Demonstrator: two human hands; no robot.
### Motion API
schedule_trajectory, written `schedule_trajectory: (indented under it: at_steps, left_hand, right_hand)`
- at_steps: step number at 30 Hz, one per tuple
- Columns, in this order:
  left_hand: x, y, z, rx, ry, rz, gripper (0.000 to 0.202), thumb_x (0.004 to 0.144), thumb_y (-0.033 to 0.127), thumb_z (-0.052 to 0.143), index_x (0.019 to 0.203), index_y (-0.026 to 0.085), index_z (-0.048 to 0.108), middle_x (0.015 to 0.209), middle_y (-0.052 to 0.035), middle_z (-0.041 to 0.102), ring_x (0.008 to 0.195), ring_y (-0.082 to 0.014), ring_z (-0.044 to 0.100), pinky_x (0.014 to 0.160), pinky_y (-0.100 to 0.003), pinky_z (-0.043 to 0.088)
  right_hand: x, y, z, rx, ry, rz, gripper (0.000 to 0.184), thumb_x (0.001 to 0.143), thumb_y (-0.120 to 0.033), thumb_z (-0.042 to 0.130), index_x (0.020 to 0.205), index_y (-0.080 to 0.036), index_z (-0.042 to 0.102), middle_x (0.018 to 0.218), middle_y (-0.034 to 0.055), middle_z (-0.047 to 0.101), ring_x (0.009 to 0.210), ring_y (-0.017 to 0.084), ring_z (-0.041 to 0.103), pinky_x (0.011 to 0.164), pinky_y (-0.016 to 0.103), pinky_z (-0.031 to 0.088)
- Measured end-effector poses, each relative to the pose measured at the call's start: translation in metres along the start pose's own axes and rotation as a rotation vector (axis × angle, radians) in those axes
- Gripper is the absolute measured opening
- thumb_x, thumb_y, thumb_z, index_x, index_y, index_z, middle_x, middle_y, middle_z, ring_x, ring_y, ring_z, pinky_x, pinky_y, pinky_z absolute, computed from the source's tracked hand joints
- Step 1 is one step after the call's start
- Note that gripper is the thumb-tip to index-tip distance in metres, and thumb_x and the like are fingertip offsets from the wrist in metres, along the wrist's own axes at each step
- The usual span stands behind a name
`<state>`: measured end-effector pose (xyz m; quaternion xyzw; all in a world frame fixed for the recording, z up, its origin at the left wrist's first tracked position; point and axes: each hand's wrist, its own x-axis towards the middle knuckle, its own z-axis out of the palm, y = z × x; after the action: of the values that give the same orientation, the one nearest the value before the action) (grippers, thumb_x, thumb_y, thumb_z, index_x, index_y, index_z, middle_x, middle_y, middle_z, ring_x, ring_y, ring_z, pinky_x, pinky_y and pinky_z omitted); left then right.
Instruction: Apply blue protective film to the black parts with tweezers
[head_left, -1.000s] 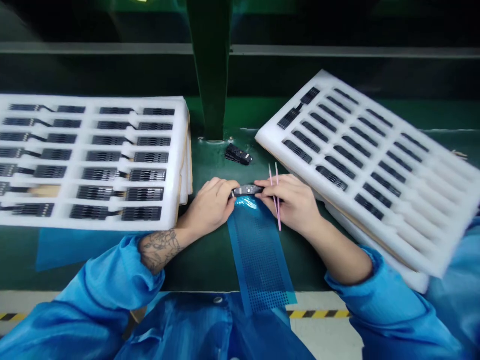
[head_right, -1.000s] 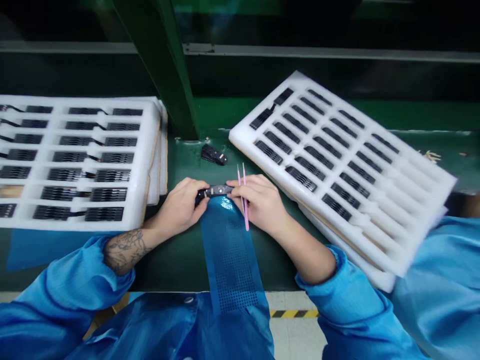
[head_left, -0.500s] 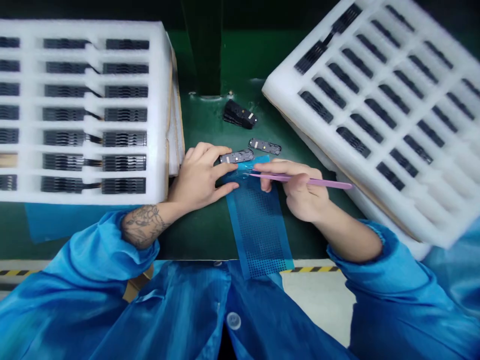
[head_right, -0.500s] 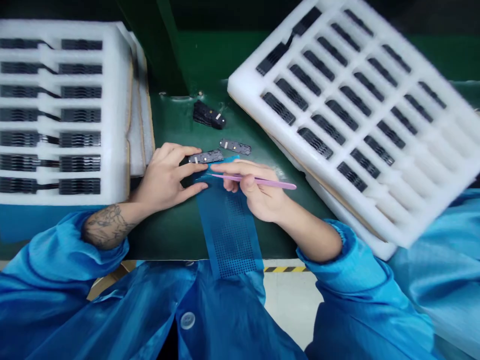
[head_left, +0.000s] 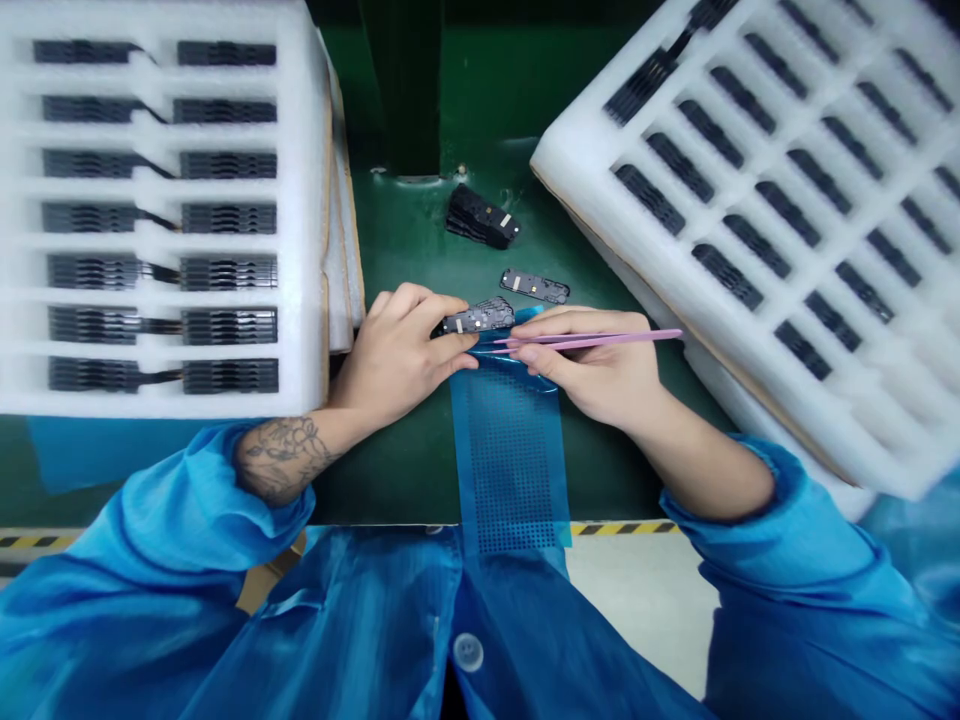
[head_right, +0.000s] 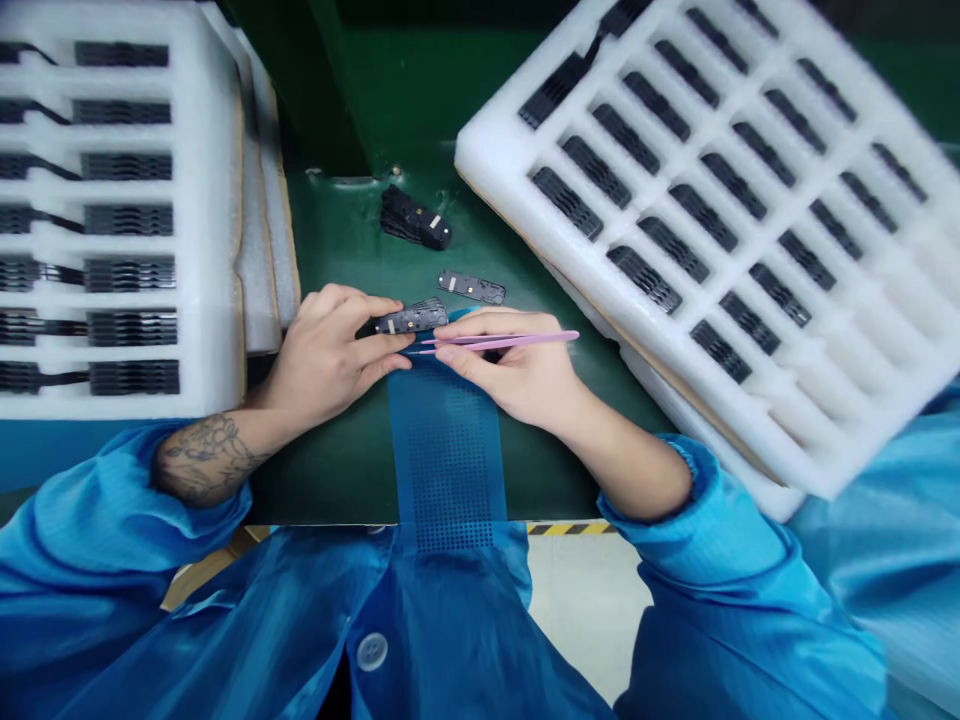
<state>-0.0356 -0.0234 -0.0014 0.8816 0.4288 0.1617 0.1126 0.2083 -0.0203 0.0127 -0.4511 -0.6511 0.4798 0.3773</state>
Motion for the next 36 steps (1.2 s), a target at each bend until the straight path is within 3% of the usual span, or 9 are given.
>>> schedule_trajectory:
  at_steps: [6, 29, 32, 36]
  left_hand:
    - [-0.0007, 0.0007, 0.0007, 0.014, -0.006, 0.017, 0.031, 0.099, 0.048, 0.056, 0.112, 0.027, 0.075, 0.128, -0.0058, 0.063, 0.111, -0.0263, 0.052, 0.082, -0.040, 0.037]
    - [0.0001, 0.0027, -0.0007, 0.060, 0.042, 0.037, 0.026, 0.097, 0.046, 0.060, 0.108, 0.028, 0.076, 0.125, -0.0056, 0.067, 0.108, -0.0255, 0.055, 0.080, -0.039, 0.039]
    - [0.0000, 0.0024, -0.0014, 0.056, 0.045, 0.042, 0.029, 0.096, 0.048, 0.060, 0.108, 0.027, 0.076, 0.124, -0.0074, 0.067, 0.108, -0.0262, 0.056, 0.081, -0.040, 0.041]
    - [-0.0008, 0.0030, -0.0047, 0.026, 0.038, 0.067, 0.032, 0.094, 0.051, 0.062, 0.111, 0.027, 0.075, 0.128, -0.0092, 0.065, 0.111, -0.0287, 0.056, 0.085, -0.043, 0.044]
  right_hand:
    - [0.0005, 0.0008, 0.0049, -0.055, 0.024, -0.018, 0.008, 0.080, -0.024, 0.082, 0.088, -0.023, 0.081, 0.085, 0.0024, 0.081, 0.070, 0.017, 0.074, 0.064, 0.029, 0.060]
    - [0.0022, -0.0009, 0.0072, -0.080, 0.012, -0.056, 0.004, 0.082, -0.026, 0.079, 0.084, -0.022, 0.080, 0.082, 0.0026, 0.080, 0.067, 0.017, 0.073, 0.061, 0.030, 0.060]
    - [0.0022, 0.0014, 0.0052, 0.019, 0.073, 0.018, 0.009, 0.082, -0.029, 0.080, 0.083, -0.021, 0.079, 0.074, 0.0022, 0.078, 0.057, 0.015, 0.070, 0.052, 0.027, 0.058]
    - [0.0065, 0.0065, -0.0012, 0.087, 0.234, 0.101, 0.015, 0.083, -0.035, 0.080, 0.081, -0.020, 0.077, 0.070, 0.0024, 0.077, 0.061, 0.016, 0.073, 0.058, 0.029, 0.063]
